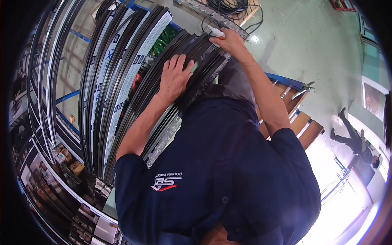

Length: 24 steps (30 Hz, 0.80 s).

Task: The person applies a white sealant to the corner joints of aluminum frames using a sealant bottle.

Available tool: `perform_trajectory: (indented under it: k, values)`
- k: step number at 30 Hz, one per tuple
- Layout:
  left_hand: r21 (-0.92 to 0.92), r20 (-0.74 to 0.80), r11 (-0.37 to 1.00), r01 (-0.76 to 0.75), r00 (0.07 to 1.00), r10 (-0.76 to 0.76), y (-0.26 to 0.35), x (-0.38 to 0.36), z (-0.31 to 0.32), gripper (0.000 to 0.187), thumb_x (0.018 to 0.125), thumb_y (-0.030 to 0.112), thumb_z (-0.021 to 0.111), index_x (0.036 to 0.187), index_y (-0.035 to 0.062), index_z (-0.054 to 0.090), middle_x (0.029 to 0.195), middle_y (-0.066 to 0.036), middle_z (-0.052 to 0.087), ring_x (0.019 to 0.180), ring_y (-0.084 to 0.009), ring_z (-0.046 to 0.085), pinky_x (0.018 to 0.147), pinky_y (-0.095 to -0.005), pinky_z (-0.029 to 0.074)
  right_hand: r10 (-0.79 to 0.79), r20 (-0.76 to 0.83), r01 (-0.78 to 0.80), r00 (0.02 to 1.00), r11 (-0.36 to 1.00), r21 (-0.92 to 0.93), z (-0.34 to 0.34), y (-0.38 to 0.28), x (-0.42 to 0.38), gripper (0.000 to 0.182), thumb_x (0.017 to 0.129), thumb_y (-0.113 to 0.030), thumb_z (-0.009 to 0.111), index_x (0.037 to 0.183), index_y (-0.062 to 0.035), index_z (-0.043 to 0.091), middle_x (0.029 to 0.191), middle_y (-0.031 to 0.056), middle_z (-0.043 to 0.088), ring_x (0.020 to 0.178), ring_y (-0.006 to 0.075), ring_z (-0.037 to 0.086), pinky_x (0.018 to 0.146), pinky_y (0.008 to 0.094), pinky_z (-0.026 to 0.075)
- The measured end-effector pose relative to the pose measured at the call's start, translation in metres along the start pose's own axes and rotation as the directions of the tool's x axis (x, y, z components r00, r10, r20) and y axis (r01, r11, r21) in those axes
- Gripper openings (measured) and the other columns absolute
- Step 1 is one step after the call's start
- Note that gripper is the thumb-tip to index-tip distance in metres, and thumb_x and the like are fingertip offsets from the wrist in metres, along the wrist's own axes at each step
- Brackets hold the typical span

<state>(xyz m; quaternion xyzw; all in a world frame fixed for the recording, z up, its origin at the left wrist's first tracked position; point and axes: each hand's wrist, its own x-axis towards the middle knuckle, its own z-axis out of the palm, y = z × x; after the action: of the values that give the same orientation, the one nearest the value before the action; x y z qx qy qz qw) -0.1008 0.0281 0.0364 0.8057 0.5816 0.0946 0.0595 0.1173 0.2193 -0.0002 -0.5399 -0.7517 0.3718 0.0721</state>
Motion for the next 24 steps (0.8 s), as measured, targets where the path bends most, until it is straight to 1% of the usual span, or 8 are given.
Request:
perform_trajectory:
  k: [3,7,10,14,17,20,22,24]
  values:
    - [0.046,0.027,0.999,0.0,1.0,-0.001,-0.002,-0.033,-0.006,0.046,0.093,0.022,0.072,0.136,0.0084,0.062,0.138,-0.016,0.052,0.132,-0.036,0.048,0.104,-0.0502,0.041,-0.028,-0.027,0.028,0.999,1.0,-0.005,0.004,0.004,0.002,0.058,0.085,-0.056,0.078,0.115,-0.0057,0.074,0.104,0.022,0.075,0.101,0.0421,0.072,0.088,0.0499,0.055]
    - [0.055,0.099,0.998,0.022,0.995,-0.027,-0.009,-0.078,-0.013,0.045,0.093,0.022,0.072,0.135,0.0089,0.062,0.141,-0.015,0.052,0.134,-0.0358,0.047,0.106,-0.0511,0.04,0.005,0.009,-0.005,1.0,1.0,0.026,0.001,0.003,0.001,0.06,0.085,-0.057,0.077,0.117,-0.0055,0.073,0.104,0.0218,0.076,0.1,0.0418,0.072,0.087,0.0497,0.055]
    - [0.014,0.094,1.0,0.027,0.995,-0.029,-0.014,-0.105,-0.022,0.039,0.095,0.023,0.07,0.13,0.0073,0.067,0.141,-0.016,0.054,0.133,-0.0366,0.048,0.104,-0.0503,0.041,-0.006,-0.006,0.006,1.0,1.0,0.012,0.005,0.004,0.0,0.061,0.085,-0.057,0.077,0.118,-0.0057,0.073,0.104,0.0217,0.076,0.1,0.0417,0.072,0.087,0.0496,0.055]
    - [-0.025,0.048,0.999,0.039,0.998,-0.038,-0.021,-0.14,-0.023,0.035,0.099,0.032,0.066,0.122,0.0059,0.073,0.136,-0.016,0.059,0.128,-0.0365,0.053,0.102,-0.0494,0.042,-0.031,-0.044,0.031,0.999,1.0,0.002,0.008,0.007,0.001,0.061,0.085,-0.058,0.077,0.117,-0.0057,0.073,0.102,0.0214,0.076,0.099,0.042,0.072,0.087,0.05,0.055]
    - [-0.059,0.017,0.996,0.066,0.998,-0.065,-0.024,-0.149,-0.024,0.033,0.095,0.03,0.071,0.117,0.0056,0.074,0.131,-0.014,0.063,0.125,-0.0359,0.057,0.1,-0.0485,0.044,-0.02,-0.036,0.021,0.999,1.0,0.017,0.009,0.008,0.003,0.06,0.084,-0.058,0.078,0.115,-0.0065,0.074,0.103,0.0206,0.076,0.101,0.0405,0.073,0.088,0.05,0.055]
    - [-0.116,-0.074,0.993,0.021,0.997,-0.03,-0.02,-0.102,-0.017,0.035,0.091,0.033,0.074,0.109,0.0032,0.075,0.131,-0.012,0.064,0.127,-0.0344,0.056,0.101,-0.0492,0.043,0.007,-0.021,-0.006,1.0,0.999,0.045,0.013,0.01,0.003,0.059,0.084,-0.059,0.077,0.114,-0.0083,0.075,0.107,0.0188,0.077,0.105,0.0389,0.073,0.091,0.0499,0.056]
    - [-0.16,-0.055,0.986,-0.048,0.998,0.039,0.0,-0.037,-0.021,0.045,0.085,0.027,0.079,0.121,0.0013,0.07,0.139,-0.009,0.064,0.133,-0.0339,0.056,0.105,-0.0496,0.044,-0.002,-0.041,0.004,0.999,0.999,0.052,0.012,0.01,0.003,0.059,0.083,-0.059,0.078,0.112,-0.0075,0.075,0.105,0.0192,0.077,0.104,0.0397,0.073,0.09,0.0495,0.056]
    - [-0.127,-0.009,0.983,-0.131,0.991,0.131,0.013,0.013,-0.012,0.054,0.095,0.038,0.07,0.133,-0.0002,0.063,0.156,-0.011,0.052,0.144,-0.0332,0.045,0.112,-0.0496,0.039,-0.001,-0.052,0.006,0.999,0.995,0.096,0.015,0.012,0.004,0.059,0.083,-0.059,0.078,0.111,-0.007,0.076,0.105,0.0195,0.077,0.103,0.0412,0.072,0.089,0.0493,0.057]
